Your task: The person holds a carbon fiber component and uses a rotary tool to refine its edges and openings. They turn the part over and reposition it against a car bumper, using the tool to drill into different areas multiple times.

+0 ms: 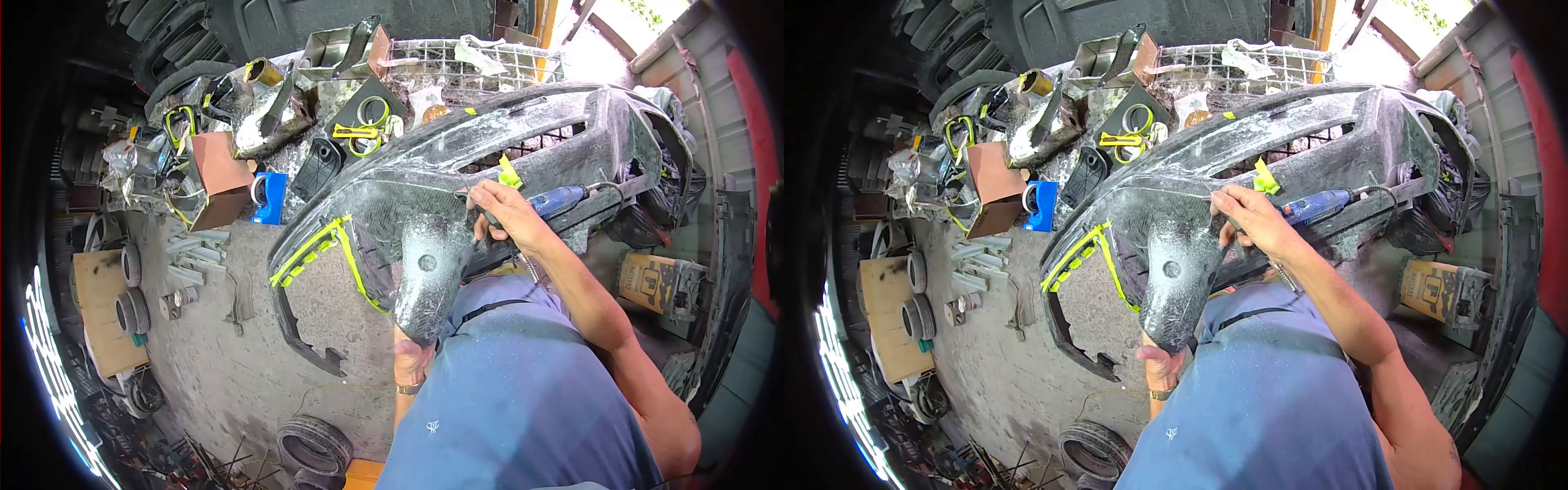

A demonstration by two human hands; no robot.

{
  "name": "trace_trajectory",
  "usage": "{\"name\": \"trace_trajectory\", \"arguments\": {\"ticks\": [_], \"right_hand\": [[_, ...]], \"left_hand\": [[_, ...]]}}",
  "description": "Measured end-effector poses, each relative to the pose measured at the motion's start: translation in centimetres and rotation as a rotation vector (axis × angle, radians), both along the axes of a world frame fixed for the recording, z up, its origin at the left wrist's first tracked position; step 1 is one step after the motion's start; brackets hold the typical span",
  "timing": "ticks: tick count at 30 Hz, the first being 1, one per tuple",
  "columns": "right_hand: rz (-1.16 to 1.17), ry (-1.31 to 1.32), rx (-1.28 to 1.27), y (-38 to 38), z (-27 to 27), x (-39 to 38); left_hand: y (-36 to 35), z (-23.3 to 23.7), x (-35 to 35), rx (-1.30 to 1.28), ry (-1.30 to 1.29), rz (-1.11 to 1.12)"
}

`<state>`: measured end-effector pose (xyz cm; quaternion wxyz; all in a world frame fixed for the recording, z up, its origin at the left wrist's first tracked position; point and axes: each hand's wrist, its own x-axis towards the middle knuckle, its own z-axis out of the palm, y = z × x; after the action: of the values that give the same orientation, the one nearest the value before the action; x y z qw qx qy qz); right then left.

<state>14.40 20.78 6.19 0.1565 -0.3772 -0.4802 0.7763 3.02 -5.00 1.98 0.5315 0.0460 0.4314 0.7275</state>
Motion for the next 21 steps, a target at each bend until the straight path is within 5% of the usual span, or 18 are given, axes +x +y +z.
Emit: {"name": "trace_trajectory", "arguments": {"ticks": [4, 8, 12, 14, 16, 18, 19, 21], "right_hand": [[0.048, 0.056, 0.053, 0.6, -0.3, -0.7], [0.136, 0.058, 0.111, 0.9, -0.2, -1.6], [0.169, 0.020, 0.160, 0.8, 0.5, -2.0], [-0.058, 0.044, 0.440, 0.2, 1.1, -1.7], [-0.047, -0.003, 0.470, 0.1, 2.1, 0.1], [0.174, -0.292, 0.489, -1.1, 2.9, 2.1], [0.189, -0.202, 0.718, -2.2, 1.6, 3.0], [0.310, -0.299, 0.788, -3.8, 0.1, 4.2]], "left_hand": [[-0.9, -1.4, -0.5, 0.189, -0.062, -0.023], [0.2, -0.8, -1.3, 0.153, -0.422, -0.022], [2.4, 0.4, -1.3, 0.020, -0.306, -0.104], [2.6, -0.1, -0.7, -0.071, -0.145, -0.065], [3.0, -1.1, -0.1, -0.054, -0.118, -0.039], [3.2, -2.1, 0.5, -0.107, -0.018, -0.035], [3.3, -2.1, 0.9, -0.118, -0.023, -0.029], [3.7, -2.0, 1.4, -0.118, 0.036, -0.016]]}}
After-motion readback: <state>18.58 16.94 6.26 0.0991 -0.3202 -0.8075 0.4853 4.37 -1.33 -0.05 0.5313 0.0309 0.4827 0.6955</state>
